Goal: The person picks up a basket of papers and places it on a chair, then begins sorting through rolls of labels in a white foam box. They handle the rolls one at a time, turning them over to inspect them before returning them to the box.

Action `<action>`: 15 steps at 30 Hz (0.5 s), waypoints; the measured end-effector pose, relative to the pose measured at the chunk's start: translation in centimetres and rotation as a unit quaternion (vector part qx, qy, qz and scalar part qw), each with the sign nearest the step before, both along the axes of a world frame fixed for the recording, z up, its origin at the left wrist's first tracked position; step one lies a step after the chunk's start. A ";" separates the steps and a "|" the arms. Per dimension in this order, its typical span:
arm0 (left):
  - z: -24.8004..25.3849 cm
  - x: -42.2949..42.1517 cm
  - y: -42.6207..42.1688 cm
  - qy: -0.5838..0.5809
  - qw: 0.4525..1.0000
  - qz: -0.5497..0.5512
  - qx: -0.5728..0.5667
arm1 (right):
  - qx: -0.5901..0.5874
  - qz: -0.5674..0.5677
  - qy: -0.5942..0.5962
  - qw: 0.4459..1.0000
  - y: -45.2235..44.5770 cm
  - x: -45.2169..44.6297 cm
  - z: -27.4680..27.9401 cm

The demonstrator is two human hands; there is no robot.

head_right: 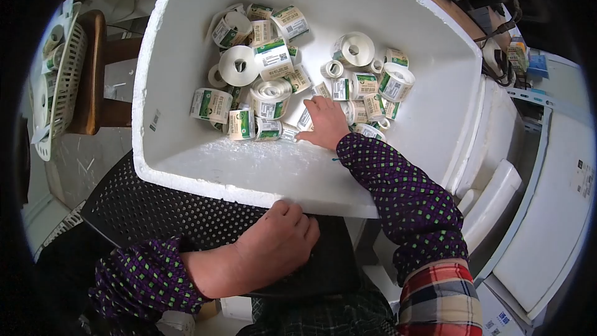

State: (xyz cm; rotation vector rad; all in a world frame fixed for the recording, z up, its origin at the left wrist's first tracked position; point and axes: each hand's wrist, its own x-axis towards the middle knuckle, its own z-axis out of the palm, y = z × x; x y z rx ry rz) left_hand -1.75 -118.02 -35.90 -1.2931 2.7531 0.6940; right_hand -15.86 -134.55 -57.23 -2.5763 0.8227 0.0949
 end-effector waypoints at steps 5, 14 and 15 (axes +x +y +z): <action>0.0 -0.1 0.1 -0.004 1.000 -0.001 -0.004 | 0.027 -0.085 -0.053 0.995 -2.1 0.5 -1.6; 0.0 -0.2 0.0 -0.014 1.000 -0.013 0.007 | 0.018 -0.053 -0.031 0.998 -5.4 3.5 -1.9; 0.0 -0.3 0.0 -0.011 1.000 -0.008 0.008 | 0.014 -0.032 -0.011 0.999 -5.9 3.5 -2.1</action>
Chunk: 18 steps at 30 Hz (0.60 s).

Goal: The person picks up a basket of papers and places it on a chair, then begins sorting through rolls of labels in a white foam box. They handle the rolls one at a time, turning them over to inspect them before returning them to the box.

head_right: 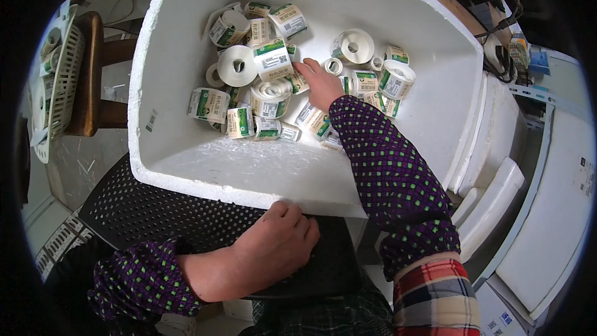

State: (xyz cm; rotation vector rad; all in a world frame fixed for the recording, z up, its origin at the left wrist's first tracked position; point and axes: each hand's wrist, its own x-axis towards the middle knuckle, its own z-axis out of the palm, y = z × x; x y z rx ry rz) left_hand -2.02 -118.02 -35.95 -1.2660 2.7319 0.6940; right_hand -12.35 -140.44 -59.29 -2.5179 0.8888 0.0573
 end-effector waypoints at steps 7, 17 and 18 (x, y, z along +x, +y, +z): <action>0.2 0.2 0.0 0.012 1.000 0.000 0.023 | -0.021 -0.028 0.029 0.999 -1.0 -0.1 0.4; 0.1 0.4 0.1 0.028 1.000 0.010 -0.009 | -0.037 -0.128 0.018 0.991 1.5 -3.9 3.7; 0.0 0.4 0.2 0.029 0.999 0.013 -0.018 | -0.039 -0.143 0.023 0.989 1.6 -4.0 3.9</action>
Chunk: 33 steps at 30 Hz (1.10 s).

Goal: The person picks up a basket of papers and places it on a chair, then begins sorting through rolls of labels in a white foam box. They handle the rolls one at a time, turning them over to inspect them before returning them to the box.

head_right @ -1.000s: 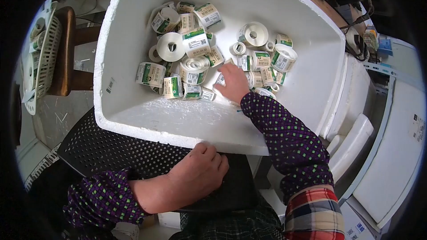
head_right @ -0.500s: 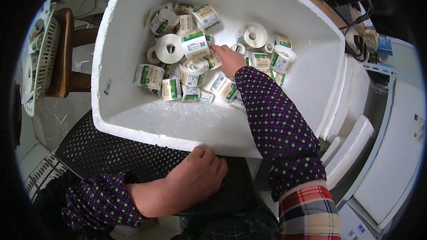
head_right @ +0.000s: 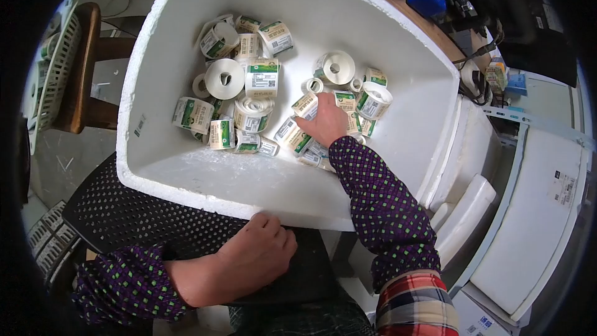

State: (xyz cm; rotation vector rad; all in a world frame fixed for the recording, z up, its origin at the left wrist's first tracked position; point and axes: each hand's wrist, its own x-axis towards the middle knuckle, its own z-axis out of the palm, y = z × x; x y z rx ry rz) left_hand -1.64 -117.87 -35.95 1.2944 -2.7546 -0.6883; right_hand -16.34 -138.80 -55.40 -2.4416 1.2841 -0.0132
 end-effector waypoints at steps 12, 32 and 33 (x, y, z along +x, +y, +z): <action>0.1 0.1 -0.2 0.003 1.000 -0.010 0.007 | -0.057 -0.020 0.023 0.998 0.5 -1.2 -0.6; 0.1 -0.4 0.0 -0.005 0.999 -0.014 0.047 | 0.152 0.251 0.146 0.945 -3.1 -2.9 3.7; 0.2 -0.4 0.0 -0.005 0.998 -0.003 0.061 | 0.167 0.262 0.147 0.939 -3.3 -2.9 3.5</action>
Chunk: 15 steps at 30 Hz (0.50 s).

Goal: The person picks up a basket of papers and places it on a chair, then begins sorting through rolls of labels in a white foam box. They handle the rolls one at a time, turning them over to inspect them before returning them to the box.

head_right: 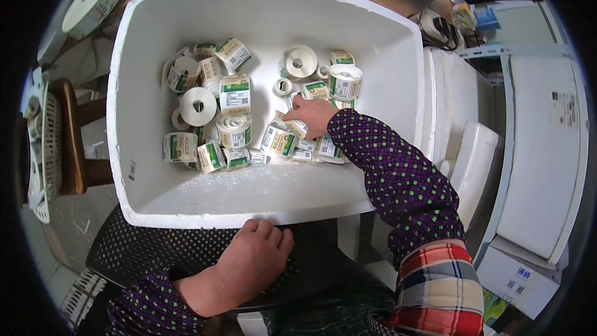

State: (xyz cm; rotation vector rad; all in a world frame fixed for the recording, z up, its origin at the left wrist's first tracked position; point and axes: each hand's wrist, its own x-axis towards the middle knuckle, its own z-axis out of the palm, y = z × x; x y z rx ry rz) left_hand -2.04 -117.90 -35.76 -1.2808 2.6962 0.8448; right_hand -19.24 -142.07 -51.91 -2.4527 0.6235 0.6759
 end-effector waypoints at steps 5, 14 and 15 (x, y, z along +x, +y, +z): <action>-0.2 0.0 -0.2 0.000 1.000 -0.011 0.012 | 0.009 -0.006 -0.052 0.999 -0.5 -0.9 -1.9; -0.3 0.1 -0.2 0.012 1.000 -0.014 0.001 | -0.009 0.016 -0.099 0.995 -0.5 -1.6 -2.2; -0.2 0.1 -0.3 0.014 1.000 -0.016 0.003 | -0.014 0.014 -0.095 0.995 -0.4 -1.6 -2.1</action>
